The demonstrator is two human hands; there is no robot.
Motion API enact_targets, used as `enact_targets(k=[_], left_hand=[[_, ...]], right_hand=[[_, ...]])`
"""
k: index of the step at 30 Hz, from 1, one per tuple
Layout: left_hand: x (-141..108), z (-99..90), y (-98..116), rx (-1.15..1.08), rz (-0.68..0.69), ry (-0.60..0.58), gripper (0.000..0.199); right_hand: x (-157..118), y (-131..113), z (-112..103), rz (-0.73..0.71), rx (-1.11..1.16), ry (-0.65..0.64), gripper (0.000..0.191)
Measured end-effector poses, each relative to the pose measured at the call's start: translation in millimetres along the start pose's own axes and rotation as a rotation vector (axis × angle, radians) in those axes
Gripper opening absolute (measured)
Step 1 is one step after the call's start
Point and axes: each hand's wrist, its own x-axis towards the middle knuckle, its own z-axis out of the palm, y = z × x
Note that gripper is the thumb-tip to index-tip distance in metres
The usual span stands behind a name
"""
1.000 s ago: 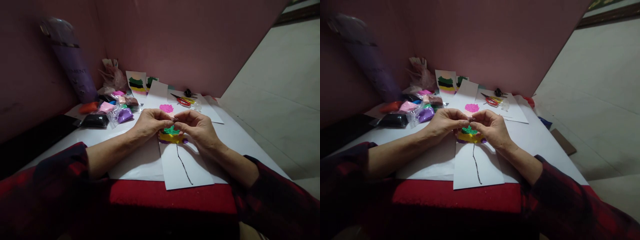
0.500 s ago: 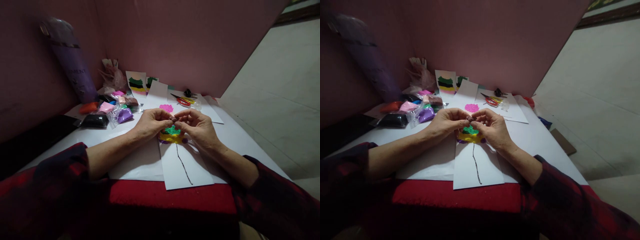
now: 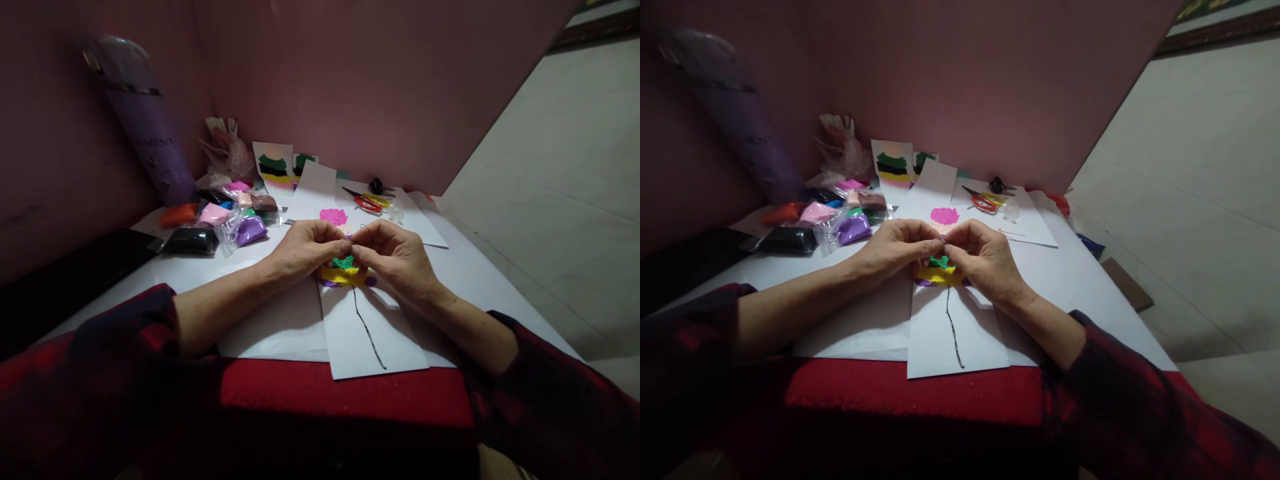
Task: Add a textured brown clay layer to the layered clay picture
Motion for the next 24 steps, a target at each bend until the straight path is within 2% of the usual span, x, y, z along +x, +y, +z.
enact_targets(k=[3,8,11,17,24], left_hand=[[0.6,2.6,2.1,0.009,-0.026,0.042,0.005],[1.4,1.9,3.3,-0.069,-0.057,0.195,0.01],[1.5,-1.9,1.6,-0.127,-0.041,0.217,0.006],[0.7,-4.9,-3.1,-0.206,-0.063,0.084,0.018],[1.7,-3.7,-4.5,-0.246,-0.049,0.117,0.014]], right_hand=[[0.6,-0.8,0.1,0.025,-0.018,0.043,0.013],[4.9,1.2,-4.8,0.09,0.03,0.182,0.011],[6.9,4.5,-7.7,0.147,0.087,0.222,0.012],[4.7,4.9,-5.2,0.142,0.145,0.133,0.021],[-0.6,-1.5,-2.0,0.096,0.114,0.041,0.016]])
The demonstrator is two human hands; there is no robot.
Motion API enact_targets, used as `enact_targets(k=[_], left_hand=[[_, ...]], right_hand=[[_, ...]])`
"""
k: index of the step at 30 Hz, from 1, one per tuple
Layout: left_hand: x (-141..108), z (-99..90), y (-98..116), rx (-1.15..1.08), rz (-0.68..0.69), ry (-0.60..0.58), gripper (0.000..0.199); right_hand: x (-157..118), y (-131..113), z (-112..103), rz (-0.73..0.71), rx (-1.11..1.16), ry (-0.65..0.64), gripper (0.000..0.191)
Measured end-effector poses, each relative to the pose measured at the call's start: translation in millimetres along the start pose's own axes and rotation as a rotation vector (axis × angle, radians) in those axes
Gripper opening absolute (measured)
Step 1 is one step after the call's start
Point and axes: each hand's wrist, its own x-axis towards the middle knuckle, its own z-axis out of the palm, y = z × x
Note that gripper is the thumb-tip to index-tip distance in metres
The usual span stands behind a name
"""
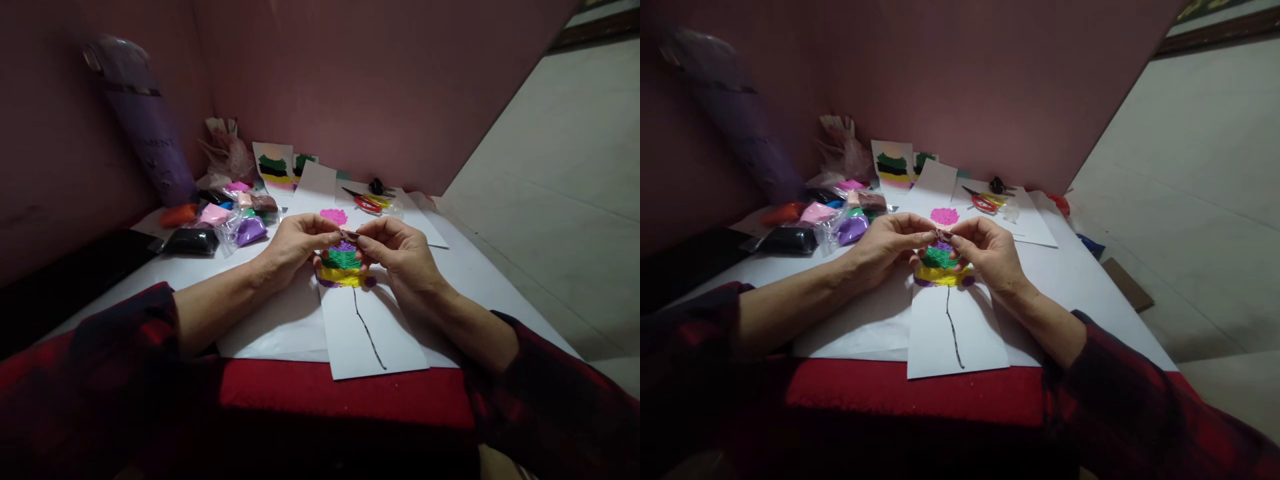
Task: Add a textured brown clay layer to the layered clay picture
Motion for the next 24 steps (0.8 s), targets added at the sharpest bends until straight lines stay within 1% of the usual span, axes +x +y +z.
enact_targets(k=[3,5,8,10,12,15,18,20,24], left_hand=[[0.2,-0.5,-0.6,0.001,-0.014,-0.012,0.018],[0.0,-1.3,-1.1,0.009,-0.041,-0.063,0.019],[-0.7,-1.8,-0.8,0.032,-0.048,-0.117,0.016],[-1.1,-1.0,0.3,0.053,-0.027,-0.108,0.013],[-1.3,0.5,1.7,0.073,-0.003,-0.076,0.011],[-1.0,2.6,3.2,0.085,0.021,0.016,0.01],[-0.5,2.6,2.9,0.075,0.008,0.092,0.008],[-0.2,1.4,1.8,0.059,-0.005,0.085,0.007],[0.4,-0.9,-0.8,0.04,0.009,-0.005,0.016]], right_hand=[[-0.9,-0.6,0.0,-0.018,0.002,-0.017,0.012],[-1.0,-0.2,-0.1,-0.029,0.012,-0.029,0.011],[-0.6,0.3,-0.1,-0.036,0.016,-0.022,0.01],[-0.1,0.6,0.1,-0.029,0.006,-0.003,0.01],[0.6,0.9,0.2,-0.017,-0.003,0.023,0.01],[2.1,2.1,-0.4,0.009,-0.003,0.073,0.009],[3.9,4.1,-1.6,0.027,0.004,0.114,0.011],[4.4,5.1,-2.4,0.04,0.002,0.11,0.015],[2.9,5.0,-2.7,0.059,0.0,0.04,0.022]])
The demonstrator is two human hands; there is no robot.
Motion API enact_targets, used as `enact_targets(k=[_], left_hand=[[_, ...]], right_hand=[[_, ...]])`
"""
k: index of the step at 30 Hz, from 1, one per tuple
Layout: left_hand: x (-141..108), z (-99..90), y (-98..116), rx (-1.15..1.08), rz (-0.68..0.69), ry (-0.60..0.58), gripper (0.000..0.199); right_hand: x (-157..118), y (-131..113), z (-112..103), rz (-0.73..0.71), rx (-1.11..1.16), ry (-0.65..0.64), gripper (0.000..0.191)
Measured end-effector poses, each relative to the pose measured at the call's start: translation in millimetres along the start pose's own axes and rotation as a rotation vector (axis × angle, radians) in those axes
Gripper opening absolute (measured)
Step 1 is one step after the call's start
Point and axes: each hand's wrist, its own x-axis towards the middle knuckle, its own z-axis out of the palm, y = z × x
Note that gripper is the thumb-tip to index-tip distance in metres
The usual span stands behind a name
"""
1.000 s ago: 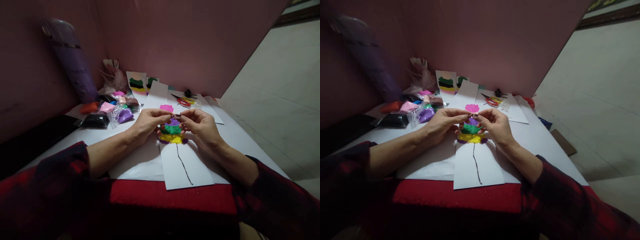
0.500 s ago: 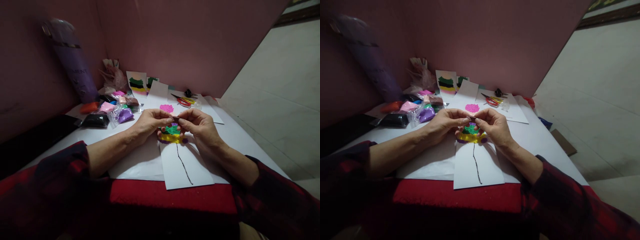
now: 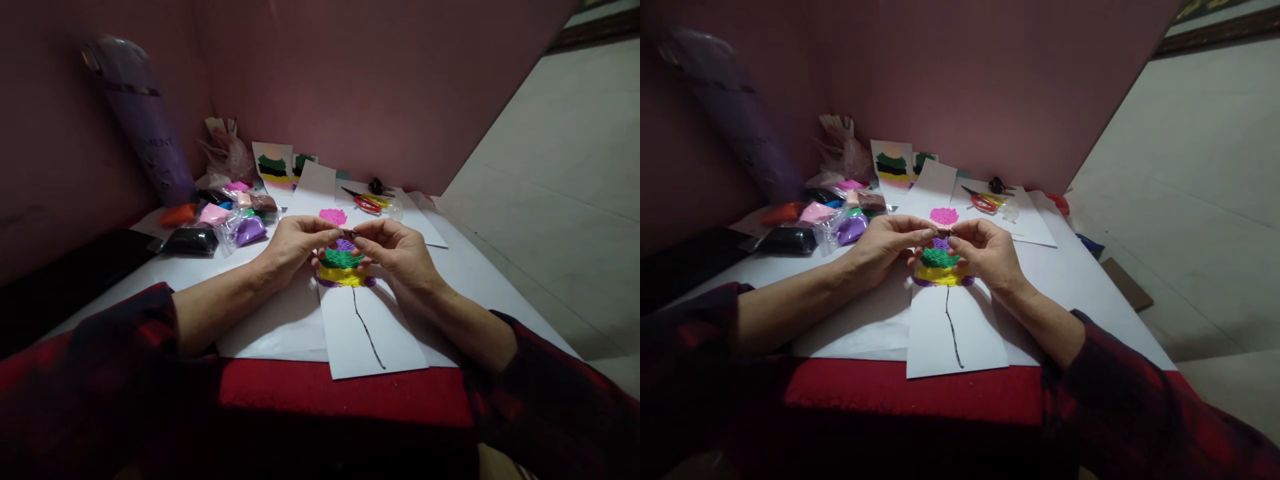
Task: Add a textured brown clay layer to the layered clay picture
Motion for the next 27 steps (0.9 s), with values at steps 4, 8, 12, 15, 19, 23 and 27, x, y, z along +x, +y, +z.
enact_targets(k=[4,8,12,15,19,23,27], left_hand=[[0,0.9,-1,0.009,0.001,-0.026,0.021],[-1,3.1,0,0.032,-0.033,-0.079,0.024],[-2,5.0,2,0.061,-0.008,-0.091,0.014],[-2,6.3,3,0.069,0.011,-0.08,0.009],[-2,7.3,4,0.071,0.01,-0.065,0.006],[-3,8.2,6,0.106,-0.008,-0.065,0.005],[-4,10.3,8,0.105,-0.018,-0.04,0.004]], right_hand=[[-1,0,0,-0.044,0.011,-0.074,0.023],[0,1,1,-0.092,0.001,-0.13,0.023],[-1,1,2,-0.111,0.037,-0.159,0.027],[-2,0,2,-0.114,0.03,-0.141,0.028],[-1,0,1,-0.133,-0.009,-0.127,0.023],[0,0,2,-0.133,-0.031,-0.097,0.022],[-2,-4,3,-0.123,-0.074,-0.066,0.017]])
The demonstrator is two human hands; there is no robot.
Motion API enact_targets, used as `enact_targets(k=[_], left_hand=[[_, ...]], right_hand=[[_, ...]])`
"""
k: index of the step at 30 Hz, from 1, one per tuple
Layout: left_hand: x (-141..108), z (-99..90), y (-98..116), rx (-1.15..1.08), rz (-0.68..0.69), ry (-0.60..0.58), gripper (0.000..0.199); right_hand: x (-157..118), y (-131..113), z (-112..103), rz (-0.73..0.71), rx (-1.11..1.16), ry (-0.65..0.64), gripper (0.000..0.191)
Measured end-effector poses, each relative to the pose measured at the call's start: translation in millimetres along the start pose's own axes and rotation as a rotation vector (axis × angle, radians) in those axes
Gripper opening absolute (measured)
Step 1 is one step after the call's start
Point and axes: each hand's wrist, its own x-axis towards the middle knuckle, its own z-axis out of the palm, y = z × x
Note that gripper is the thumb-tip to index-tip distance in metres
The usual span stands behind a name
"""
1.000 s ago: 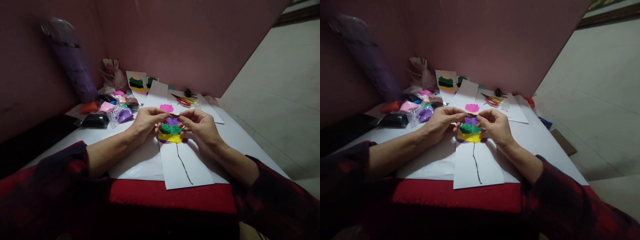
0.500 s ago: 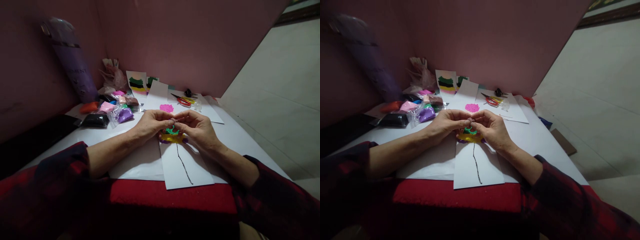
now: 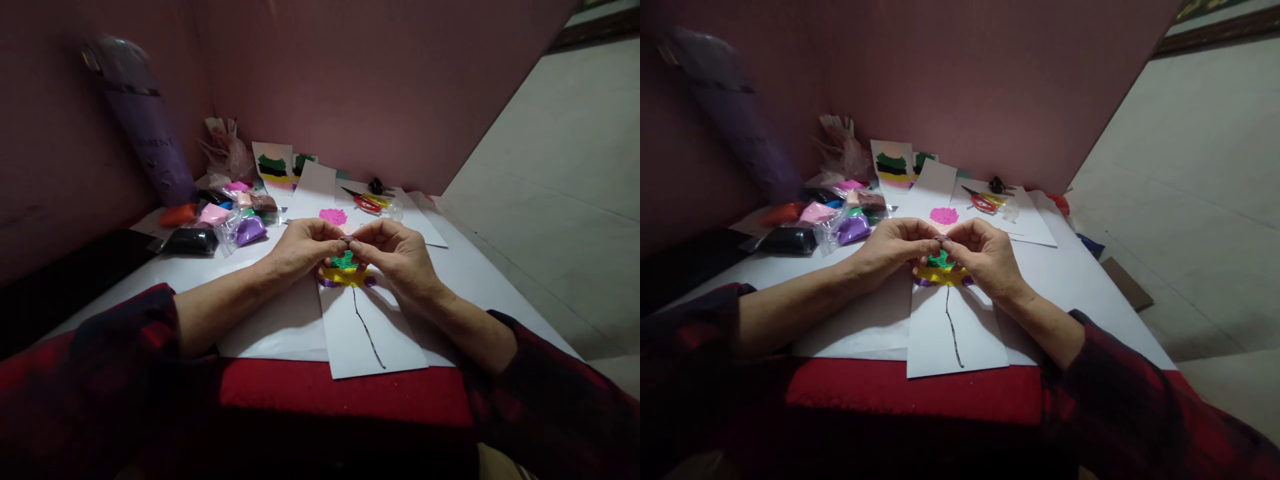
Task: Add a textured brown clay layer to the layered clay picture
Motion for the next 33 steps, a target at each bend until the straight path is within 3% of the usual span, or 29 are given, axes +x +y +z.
enact_targets(k=[9,17,22,33], left_hand=[[2.0,-7.0,-5.6,-0.057,0.059,0.146,0.004],[0.7,-5.3,-5.5,-0.056,0.032,0.022,0.023],[2.0,-3.6,-5.6,-0.033,0.056,-0.019,0.012],[0.9,-2.0,-3.9,0.021,-0.007,-0.004,0.018]], right_hand=[[4.8,1.0,-2.2,0.084,-0.007,0.213,0.009],[3.0,2.7,-1.8,0.041,0.059,0.059,0.025],[0.8,1.7,-1.3,0.05,0.068,-0.064,0.025],[2.2,4.7,-1.6,0.014,0.047,-0.027,0.027]])
